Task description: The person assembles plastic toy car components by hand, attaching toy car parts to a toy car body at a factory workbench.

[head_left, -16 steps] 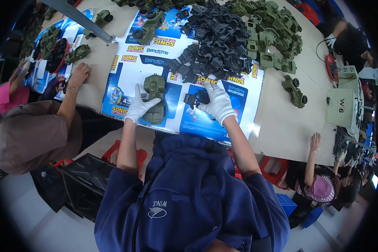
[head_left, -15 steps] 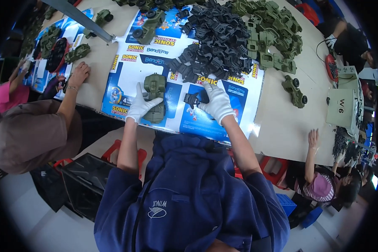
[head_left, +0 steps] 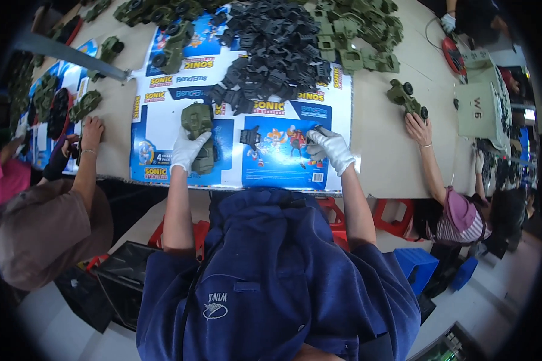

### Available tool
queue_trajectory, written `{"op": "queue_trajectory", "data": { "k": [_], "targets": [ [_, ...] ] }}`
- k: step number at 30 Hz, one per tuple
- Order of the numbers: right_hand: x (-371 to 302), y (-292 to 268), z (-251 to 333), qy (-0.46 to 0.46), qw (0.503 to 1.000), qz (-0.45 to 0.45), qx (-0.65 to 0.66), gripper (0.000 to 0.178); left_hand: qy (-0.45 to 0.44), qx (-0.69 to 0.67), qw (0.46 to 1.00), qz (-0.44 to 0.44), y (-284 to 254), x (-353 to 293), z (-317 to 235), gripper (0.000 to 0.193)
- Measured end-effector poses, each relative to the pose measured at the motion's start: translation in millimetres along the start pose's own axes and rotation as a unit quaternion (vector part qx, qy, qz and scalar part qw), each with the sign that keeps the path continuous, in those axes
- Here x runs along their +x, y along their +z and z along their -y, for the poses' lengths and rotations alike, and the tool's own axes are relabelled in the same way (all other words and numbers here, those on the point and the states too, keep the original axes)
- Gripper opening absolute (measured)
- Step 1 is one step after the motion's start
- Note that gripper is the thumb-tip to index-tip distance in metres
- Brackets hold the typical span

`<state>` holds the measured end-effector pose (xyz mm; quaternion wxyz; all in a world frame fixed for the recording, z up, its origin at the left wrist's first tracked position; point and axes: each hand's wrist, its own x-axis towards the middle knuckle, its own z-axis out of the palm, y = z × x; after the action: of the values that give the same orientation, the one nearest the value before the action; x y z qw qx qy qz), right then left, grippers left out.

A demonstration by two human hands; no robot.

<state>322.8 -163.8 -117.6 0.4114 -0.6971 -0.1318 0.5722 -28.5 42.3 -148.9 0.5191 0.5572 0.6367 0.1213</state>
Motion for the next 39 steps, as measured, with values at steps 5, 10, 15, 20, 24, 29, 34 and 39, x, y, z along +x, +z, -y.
{"op": "queue_trajectory", "data": {
  "k": [5,10,15,20,24,29,34,39],
  "targets": [
    [-5,-24,-18,-0.022,0.995,0.051,0.081,0.041,-0.028,-0.043,0.998,0.038,-7,-10,-25,0.054],
    [-31,-8,4,-0.113,0.992,0.042,0.029,0.054,0.048,-0.033,0.988,0.143,-11,-57,-60,0.068],
    [-58,28,49,-0.199,0.901,0.098,0.372,0.050,0.225,0.194,0.921,0.253,28,-88,-97,0.093],
    [-85,34,80,-0.155,0.981,0.114,-0.016,0.038,0.260,0.195,0.890,0.320,51,-110,-134,0.097],
    [-75,40,63,-0.401,0.910,0.013,-0.109,0.032,0.260,0.120,0.871,0.400,54,-114,-138,0.096],
    [-77,43,62,-0.371,0.928,0.019,0.040,0.037,0.213,0.055,0.879,0.422,55,-121,-143,0.092],
    [-79,20,68,-0.406,0.902,0.125,-0.071,0.064,0.148,-0.026,0.882,0.447,53,-123,-145,0.090],
    [-63,17,48,-0.266,0.907,0.204,0.256,0.044,0.195,-0.029,0.870,0.451,62,-121,-137,0.086]
  ]
}}
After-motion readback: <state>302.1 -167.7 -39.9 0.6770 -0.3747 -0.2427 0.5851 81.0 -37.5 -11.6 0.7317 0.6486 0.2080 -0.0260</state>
